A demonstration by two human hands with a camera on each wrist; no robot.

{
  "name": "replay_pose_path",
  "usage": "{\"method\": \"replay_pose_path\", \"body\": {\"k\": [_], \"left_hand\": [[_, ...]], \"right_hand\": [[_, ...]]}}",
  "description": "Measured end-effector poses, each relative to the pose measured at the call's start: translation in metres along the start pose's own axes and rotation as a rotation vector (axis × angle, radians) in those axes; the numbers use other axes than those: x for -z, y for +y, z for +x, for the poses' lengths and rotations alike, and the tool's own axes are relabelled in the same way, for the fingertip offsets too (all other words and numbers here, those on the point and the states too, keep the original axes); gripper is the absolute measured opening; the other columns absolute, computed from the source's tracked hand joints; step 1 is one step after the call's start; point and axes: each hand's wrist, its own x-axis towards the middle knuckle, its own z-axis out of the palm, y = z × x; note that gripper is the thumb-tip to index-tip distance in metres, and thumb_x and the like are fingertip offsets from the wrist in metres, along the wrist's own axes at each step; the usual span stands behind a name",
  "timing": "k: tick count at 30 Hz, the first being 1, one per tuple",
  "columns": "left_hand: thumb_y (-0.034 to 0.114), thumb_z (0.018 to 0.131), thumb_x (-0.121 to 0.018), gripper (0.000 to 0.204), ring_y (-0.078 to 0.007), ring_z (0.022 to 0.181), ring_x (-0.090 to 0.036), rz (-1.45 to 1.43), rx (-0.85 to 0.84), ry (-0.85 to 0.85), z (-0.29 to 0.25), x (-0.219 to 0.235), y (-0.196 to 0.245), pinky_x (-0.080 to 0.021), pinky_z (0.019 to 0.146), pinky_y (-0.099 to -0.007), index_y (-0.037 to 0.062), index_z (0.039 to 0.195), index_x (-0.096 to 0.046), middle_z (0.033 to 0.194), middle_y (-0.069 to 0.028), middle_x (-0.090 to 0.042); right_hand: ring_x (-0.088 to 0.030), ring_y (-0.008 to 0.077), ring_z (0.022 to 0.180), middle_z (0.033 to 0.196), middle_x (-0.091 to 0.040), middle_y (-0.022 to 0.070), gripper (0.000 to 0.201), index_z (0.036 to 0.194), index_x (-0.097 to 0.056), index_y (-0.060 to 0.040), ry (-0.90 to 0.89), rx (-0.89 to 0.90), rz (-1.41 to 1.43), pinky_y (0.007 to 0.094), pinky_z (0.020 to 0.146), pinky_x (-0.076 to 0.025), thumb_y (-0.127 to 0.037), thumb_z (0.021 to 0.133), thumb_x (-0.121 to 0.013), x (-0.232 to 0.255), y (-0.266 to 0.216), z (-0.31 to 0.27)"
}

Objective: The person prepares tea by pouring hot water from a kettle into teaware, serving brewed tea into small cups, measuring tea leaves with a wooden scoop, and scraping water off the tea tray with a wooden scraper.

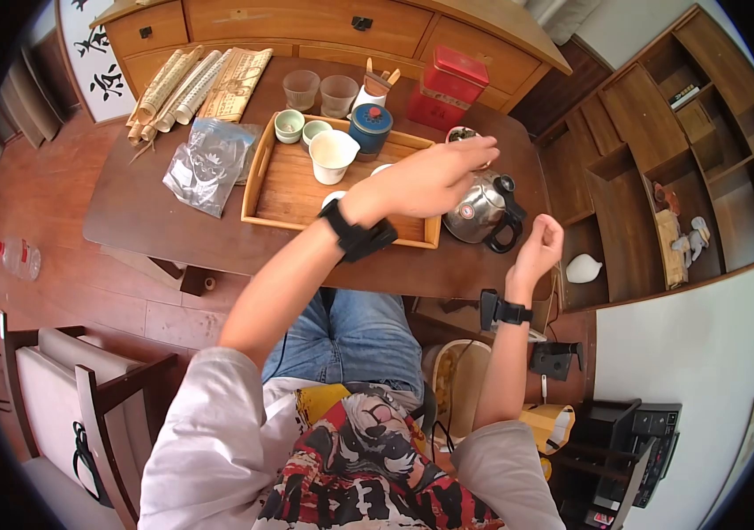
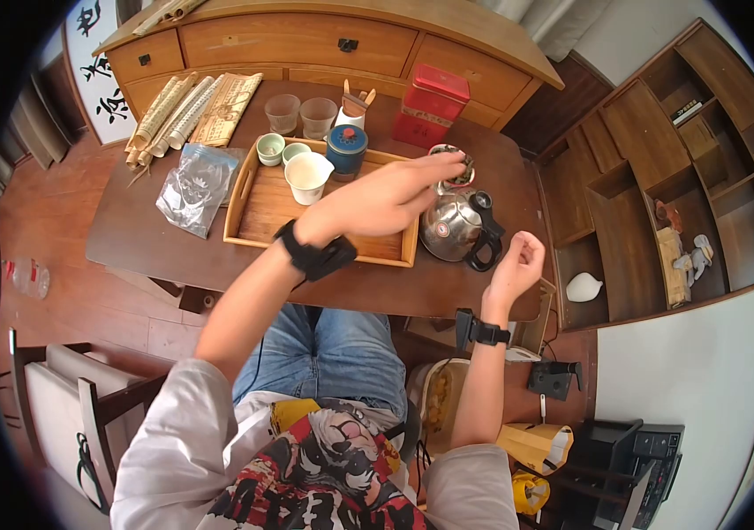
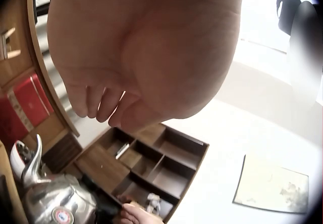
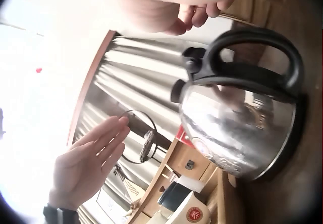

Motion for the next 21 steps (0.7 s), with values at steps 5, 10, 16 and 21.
{"method": "replay_pose_path", "body": {"k": [5, 10, 16, 21], "left_hand": [[0.005, 0.110, -0.057, 0.045, -0.0314, 0.152, -0.057, -0.132, 0.182, 0.341, -0.066, 0.067, 0.039, -0.044, 0.124, -0.0413, -0.0031, 0.155, -0.060, 0.162, -0.0192, -0.061], [0.009, 0.112, -0.059, 0.032, -0.0232, 0.122, -0.075, -0.164, 0.513, 0.767, -0.111, 0.082, 0.046, -0.058, 0.106, -0.0359, -0.0055, 0.138, -0.072, 0.130, -0.0177, -0.080], [0.010, 0.114, -0.058, 0.031, -0.0218, 0.114, -0.078, -0.287, 0.537, 0.880, -0.142, 0.079, 0.024, -0.060, 0.104, -0.0353, -0.0101, 0.131, -0.074, 0.121, -0.0164, -0.082], [0.009, 0.114, -0.057, 0.031, -0.0220, 0.113, -0.077, -0.400, 0.574, 0.831, -0.158, 0.081, 0.021, -0.060, 0.106, -0.0367, -0.0124, 0.128, -0.075, 0.121, -0.0189, -0.081]], "right_hand": [[-0.067, 0.0093, 0.084, 0.097, -0.075, 0.0019, 0.011, 0.110, -0.076, -0.0017, -0.316, 0.204, -0.046, 0.0269, 0.078, -0.054, -0.010, 0.104, -0.078, -0.028, -0.088, -0.030], [-0.070, 0.0136, 0.072, 0.089, -0.076, 0.0061, 0.011, 0.107, -0.080, -0.0036, -0.907, 0.280, -0.177, 0.0282, 0.067, -0.055, -0.006, 0.097, -0.081, -0.082, -0.136, -0.083], [-0.079, 0.0304, 0.087, 0.104, -0.077, 0.0149, 0.017, 0.111, -0.079, -0.0039, -1.084, 0.495, -0.362, 0.0454, 0.074, -0.062, -0.010, 0.095, -0.079, -0.140, -0.111, -0.138], [-0.077, 0.0356, 0.090, 0.094, -0.071, 0.0177, 0.010, 0.098, -0.075, 0.0012, -1.027, 0.705, -0.615, 0.0460, 0.074, -0.063, -0.007, 0.092, -0.078, -0.159, -0.106, -0.158]]}}
